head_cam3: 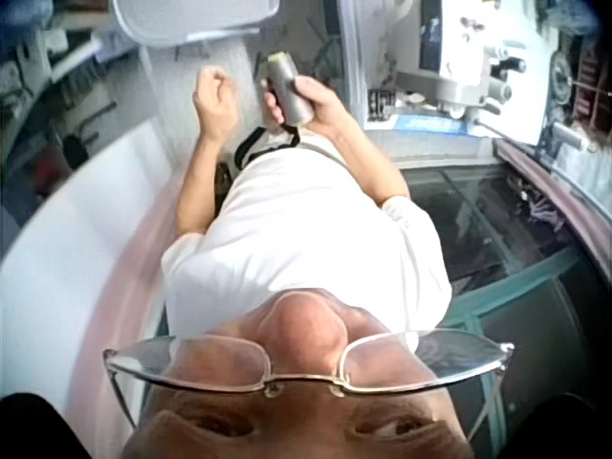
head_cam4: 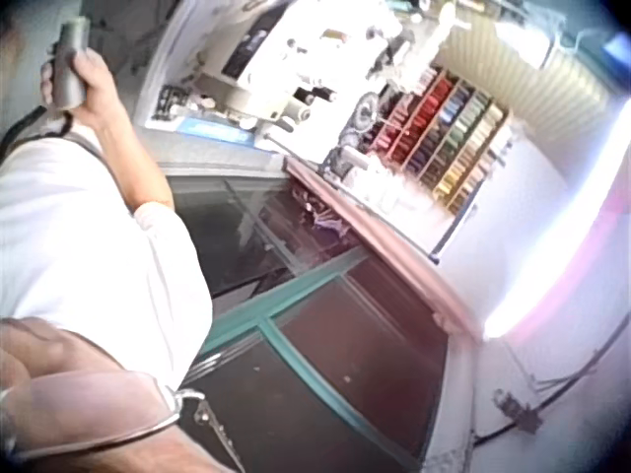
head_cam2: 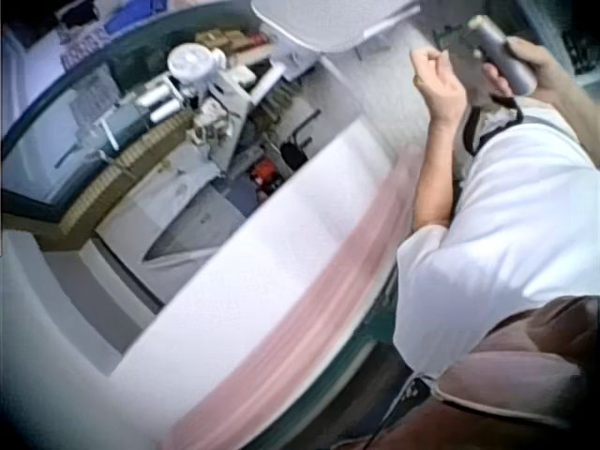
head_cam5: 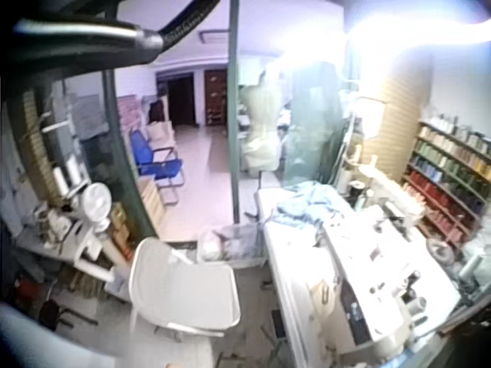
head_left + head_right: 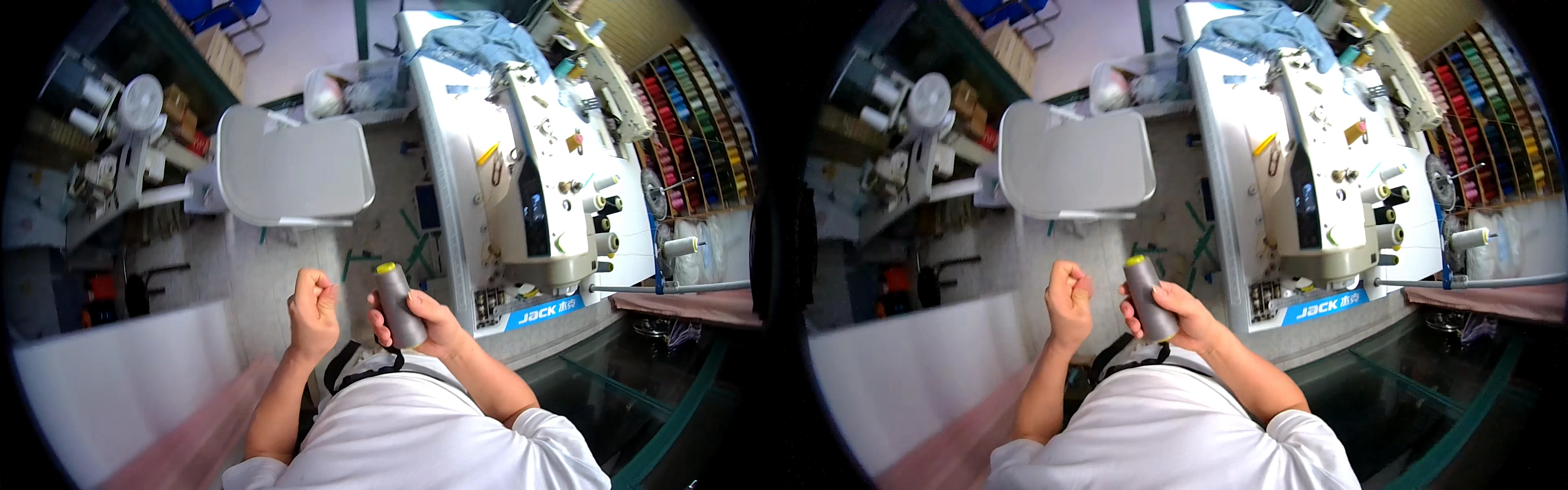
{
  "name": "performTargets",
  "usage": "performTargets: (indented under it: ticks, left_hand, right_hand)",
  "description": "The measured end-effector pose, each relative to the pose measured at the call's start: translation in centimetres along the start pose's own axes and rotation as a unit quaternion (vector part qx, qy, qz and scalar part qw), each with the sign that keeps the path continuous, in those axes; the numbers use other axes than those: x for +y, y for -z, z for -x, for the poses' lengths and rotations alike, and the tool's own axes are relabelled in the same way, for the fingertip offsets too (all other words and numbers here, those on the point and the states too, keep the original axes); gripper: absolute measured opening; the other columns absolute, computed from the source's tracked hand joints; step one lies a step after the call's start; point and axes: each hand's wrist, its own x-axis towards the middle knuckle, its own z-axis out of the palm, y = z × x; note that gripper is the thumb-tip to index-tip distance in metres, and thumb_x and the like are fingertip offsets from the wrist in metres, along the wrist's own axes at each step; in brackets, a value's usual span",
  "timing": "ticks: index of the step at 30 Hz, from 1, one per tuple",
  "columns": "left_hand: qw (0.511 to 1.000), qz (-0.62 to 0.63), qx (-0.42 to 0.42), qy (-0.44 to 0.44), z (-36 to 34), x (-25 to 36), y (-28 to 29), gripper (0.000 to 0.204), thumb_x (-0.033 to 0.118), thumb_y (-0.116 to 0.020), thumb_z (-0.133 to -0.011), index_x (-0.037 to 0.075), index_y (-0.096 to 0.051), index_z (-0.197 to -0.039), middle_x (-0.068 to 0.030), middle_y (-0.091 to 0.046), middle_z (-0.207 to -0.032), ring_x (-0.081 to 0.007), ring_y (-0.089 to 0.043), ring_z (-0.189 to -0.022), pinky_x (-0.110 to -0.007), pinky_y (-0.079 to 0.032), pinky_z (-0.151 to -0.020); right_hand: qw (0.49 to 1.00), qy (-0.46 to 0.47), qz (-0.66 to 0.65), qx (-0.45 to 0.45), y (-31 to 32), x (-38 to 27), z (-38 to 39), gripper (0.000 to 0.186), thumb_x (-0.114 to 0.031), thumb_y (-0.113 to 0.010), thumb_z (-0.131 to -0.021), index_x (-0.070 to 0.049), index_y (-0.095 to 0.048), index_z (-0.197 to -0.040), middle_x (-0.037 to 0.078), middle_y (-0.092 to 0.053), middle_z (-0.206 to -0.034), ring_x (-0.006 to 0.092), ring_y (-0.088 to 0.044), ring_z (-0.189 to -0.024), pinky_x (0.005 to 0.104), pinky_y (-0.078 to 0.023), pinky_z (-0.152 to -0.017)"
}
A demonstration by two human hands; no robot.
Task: The person opens a drawer to retrieve a screwdriver and a small box, then uses the screwdriver to adjust the needle area of the sewing machine. They then walk to a thread rack, select a spool of grey thread, and return to the machine to thread it.
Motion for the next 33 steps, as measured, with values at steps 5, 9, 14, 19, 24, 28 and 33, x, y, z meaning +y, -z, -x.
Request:
performTargets:
  ticks: [5,9,14,19,24,28,33]
  left_hand:
    - [0.969,-0.186,-0.002,-0.164,-9.2,-1.4,0.6,0.009,0.002,-0.061,-0.091,0.000,-0.052,-0.090,-0.0138,-0.055,-0.069,-0.0312,-0.055,-0.059,-0.039,-0.042,-0.054]
    - [0.959,-0.188,-0.071,-0.201,-15.5,-1.5,-1.0,0.010,0.004,-0.067,-0.086,-0.001,-0.059,-0.085,-0.0131,-0.056,-0.075,-0.0316,-0.057,-0.070,-0.039,-0.045,-0.061]
    - [0.976,-0.075,-0.152,-0.138,-24.2,-0.1,-5.5,0.016,0.002,-0.070,-0.082,-0.002,-0.057,-0.074,-0.0092,-0.048,-0.068,-0.0235,-0.049,-0.062,-0.034,-0.040,-0.057]
    - [0.946,-0.045,-0.237,-0.215,-34.7,1.3,-11.3,0.013,-0.003,-0.069,-0.079,-0.002,-0.057,-0.075,-0.0085,-0.050,-0.074,-0.0207,-0.050,-0.064,-0.032,-0.041,-0.059]
    - [0.934,-0.033,-0.242,-0.262,-47.5,0.0,-17.4,0.013,-0.004,-0.071,-0.078,-0.003,-0.058,-0.075,-0.0101,-0.051,-0.077,-0.0238,-0.052,-0.066,-0.035,-0.042,-0.059]
    - [0.946,-0.053,-0.222,-0.232,-58.1,-4.3,-22.2,0.012,-0.001,-0.074,-0.076,-0.002,-0.061,-0.076,-0.0121,-0.053,-0.089,-0.0242,-0.054,-0.073,-0.032,-0.045,-0.064]
    - [0.968,-0.106,-0.164,-0.160,-70.8,-11.2,-29.8,0.017,0.008,-0.077,-0.077,-0.003,-0.065,-0.076,-0.0186,-0.056,-0.102,-0.0331,-0.057,-0.098,-0.039,-0.046,-0.084]
  right_hand:
    - [0.997,0.065,-0.044,0.009,2.7,-3.9,-2.9,0.052,-0.040,-0.058,-0.097,0.003,-0.051,-0.126,0.010,-0.059,-0.106,0.0189,-0.061,-0.090,0.0319,-0.051,-0.079]
    - [0.991,0.115,0.060,0.042,2.2,-10.1,-6.2,0.050,-0.039,-0.058,-0.097,0.003,-0.054,-0.123,0.009,-0.061,-0.105,0.0171,-0.062,-0.089,0.0303,-0.052,-0.081]
    - [0.967,0.212,0.077,0.121,1.0,-15.9,-6.4,0.058,-0.039,-0.062,-0.091,0.009,-0.052,-0.122,0.016,-0.061,-0.106,0.0218,-0.064,-0.089,0.0342,-0.052,-0.080]
    - [0.935,0.283,0.109,0.185,3.5,-20.8,-7.7,0.056,-0.040,-0.062,-0.092,0.008,-0.053,-0.121,0.014,-0.060,-0.103,0.0197,-0.061,-0.086,0.0319,-0.052,-0.080]
    - [0.917,0.317,0.113,0.216,7.3,-29.1,-14.4,0.053,-0.037,-0.064,-0.092,0.005,-0.054,-0.122,0.010,-0.062,-0.105,0.0167,-0.062,-0.089,0.0289,-0.052,-0.081]
    - [0.895,0.363,0.067,0.250,11.5,-37.2,-21.4,0.055,-0.039,-0.064,-0.091,0.006,-0.054,-0.123,0.011,-0.063,-0.106,0.0172,-0.063,-0.090,0.0295,-0.052,-0.081]
    - [0.861,0.410,-0.003,0.301,17.0,-47.4,-29.2,0.046,-0.035,-0.055,-0.098,0.003,-0.055,-0.123,0.010,-0.064,-0.108,0.0174,-0.063,-0.094,0.0317,-0.052,-0.083]
